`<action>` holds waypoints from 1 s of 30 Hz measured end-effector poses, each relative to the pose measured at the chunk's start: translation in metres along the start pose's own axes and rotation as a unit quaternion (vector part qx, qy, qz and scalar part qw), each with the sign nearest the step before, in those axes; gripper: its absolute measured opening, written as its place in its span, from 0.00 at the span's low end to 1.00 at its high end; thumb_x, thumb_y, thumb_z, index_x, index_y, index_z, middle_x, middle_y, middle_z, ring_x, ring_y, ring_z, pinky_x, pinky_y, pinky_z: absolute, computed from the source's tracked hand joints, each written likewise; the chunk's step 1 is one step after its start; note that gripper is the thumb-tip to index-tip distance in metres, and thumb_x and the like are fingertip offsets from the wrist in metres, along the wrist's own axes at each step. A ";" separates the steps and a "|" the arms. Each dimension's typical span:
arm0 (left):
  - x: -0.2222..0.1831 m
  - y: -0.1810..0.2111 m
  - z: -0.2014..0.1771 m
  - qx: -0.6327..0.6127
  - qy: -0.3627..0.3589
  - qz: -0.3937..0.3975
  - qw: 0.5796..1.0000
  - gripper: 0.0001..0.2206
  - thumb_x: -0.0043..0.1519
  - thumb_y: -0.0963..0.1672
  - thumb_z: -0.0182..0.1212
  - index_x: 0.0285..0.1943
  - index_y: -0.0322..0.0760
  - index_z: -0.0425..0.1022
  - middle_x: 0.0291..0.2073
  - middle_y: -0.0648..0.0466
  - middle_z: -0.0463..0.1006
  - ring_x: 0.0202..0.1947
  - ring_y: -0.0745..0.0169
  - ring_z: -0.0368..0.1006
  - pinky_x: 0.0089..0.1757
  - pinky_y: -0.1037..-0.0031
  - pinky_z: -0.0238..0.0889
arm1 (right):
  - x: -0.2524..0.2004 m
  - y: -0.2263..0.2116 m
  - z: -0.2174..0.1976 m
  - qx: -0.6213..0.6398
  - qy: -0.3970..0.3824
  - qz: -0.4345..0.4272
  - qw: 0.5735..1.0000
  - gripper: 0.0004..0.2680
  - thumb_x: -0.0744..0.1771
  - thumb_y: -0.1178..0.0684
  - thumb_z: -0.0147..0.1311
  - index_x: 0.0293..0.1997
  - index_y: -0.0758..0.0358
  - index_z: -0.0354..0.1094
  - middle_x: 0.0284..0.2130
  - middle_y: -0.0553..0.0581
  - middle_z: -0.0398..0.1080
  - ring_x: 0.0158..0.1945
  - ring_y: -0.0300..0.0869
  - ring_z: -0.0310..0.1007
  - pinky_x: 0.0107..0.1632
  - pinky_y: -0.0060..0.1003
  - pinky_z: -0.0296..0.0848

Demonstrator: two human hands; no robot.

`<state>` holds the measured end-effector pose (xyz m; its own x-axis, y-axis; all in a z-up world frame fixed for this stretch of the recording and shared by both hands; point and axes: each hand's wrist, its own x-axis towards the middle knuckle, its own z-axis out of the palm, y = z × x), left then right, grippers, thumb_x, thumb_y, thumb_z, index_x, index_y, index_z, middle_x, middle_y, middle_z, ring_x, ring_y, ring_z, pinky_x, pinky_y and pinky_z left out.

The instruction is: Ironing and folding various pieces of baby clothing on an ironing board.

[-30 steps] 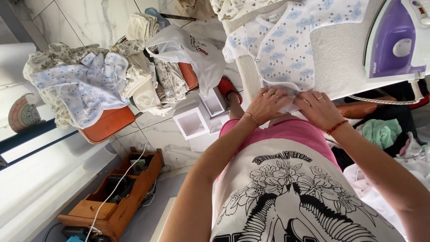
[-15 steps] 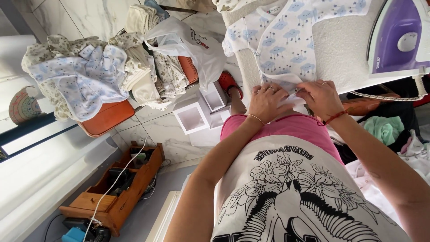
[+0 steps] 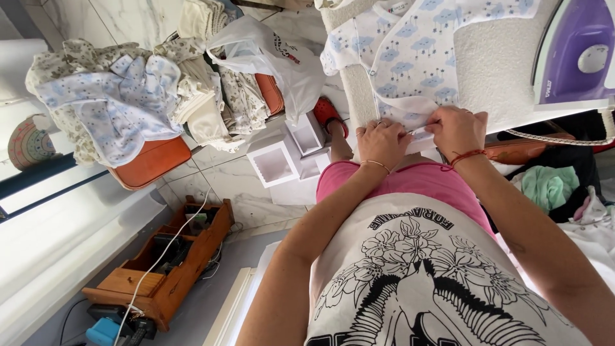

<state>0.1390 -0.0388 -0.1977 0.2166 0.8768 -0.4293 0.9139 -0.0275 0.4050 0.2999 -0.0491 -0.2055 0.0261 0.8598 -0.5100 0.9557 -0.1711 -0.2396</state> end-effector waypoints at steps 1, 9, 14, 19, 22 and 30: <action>0.000 0.001 -0.002 0.009 -0.016 -0.008 1.000 0.10 0.47 0.54 0.50 0.26 0.53 0.70 0.25 0.57 0.71 0.34 0.56 0.67 0.38 0.65 0.55 | 0.002 -0.004 0.000 -0.029 -0.007 0.015 0.999 0.02 0.61 0.45 0.50 0.32 0.41 0.65 0.28 0.42 0.67 0.37 0.41 0.69 0.43 0.39 0.54; 0.005 0.005 0.003 0.023 -0.076 -0.019 0.997 0.11 0.48 0.53 0.47 0.28 0.51 0.72 0.28 0.56 0.72 0.38 0.56 0.67 0.41 0.62 0.55 | 0.012 -0.020 -0.012 -0.052 -0.038 0.106 0.992 0.05 0.59 0.46 0.48 0.29 0.49 0.59 0.27 0.52 0.70 0.34 0.51 0.71 0.42 0.45 0.48; 0.006 0.001 -0.005 0.032 -0.120 -0.003 0.992 0.11 0.48 0.51 0.47 0.32 0.51 0.72 0.32 0.57 0.73 0.42 0.56 0.66 0.43 0.63 0.55 | 0.004 -0.025 -0.017 -0.113 -0.003 -0.057 0.992 0.03 0.58 0.50 0.54 0.25 0.46 0.64 0.29 0.46 0.62 0.37 0.44 0.66 0.44 0.42 0.53; 0.016 0.001 -0.001 0.037 -0.129 0.003 0.991 0.12 0.47 0.51 0.48 0.34 0.51 0.73 0.33 0.57 0.73 0.43 0.57 0.67 0.42 0.63 0.57 | 0.010 -0.020 -0.002 -0.039 0.008 -0.061 0.997 0.03 0.57 0.44 0.54 0.25 0.43 0.65 0.28 0.45 0.60 0.37 0.44 0.65 0.45 0.42 0.55; 0.014 -0.004 0.002 0.046 -0.140 -0.001 0.989 0.12 0.47 0.51 0.48 0.34 0.51 0.73 0.33 0.57 0.73 0.42 0.57 0.67 0.42 0.63 0.57 | 0.012 -0.024 0.010 -0.043 0.009 -0.041 0.998 0.03 0.57 0.44 0.54 0.25 0.42 0.65 0.27 0.45 0.61 0.37 0.44 0.66 0.45 0.42 0.55; 0.033 -0.012 -0.058 -0.133 -0.237 -0.043 0.961 0.19 0.48 0.55 0.46 0.34 0.44 0.74 0.34 0.48 0.75 0.42 0.45 0.69 0.41 0.58 0.62 | 0.014 -0.035 0.022 -0.119 0.078 -0.026 0.989 0.06 0.53 0.46 0.56 0.21 0.47 0.62 0.26 0.46 0.61 0.35 0.42 0.65 0.41 0.43 0.55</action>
<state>0.1149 0.0185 -0.1698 0.3345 0.5521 -0.7637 0.8283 0.2142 0.5177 0.2605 -0.0419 -0.2223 0.0031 0.9315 -0.3636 0.9984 -0.0232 -0.0510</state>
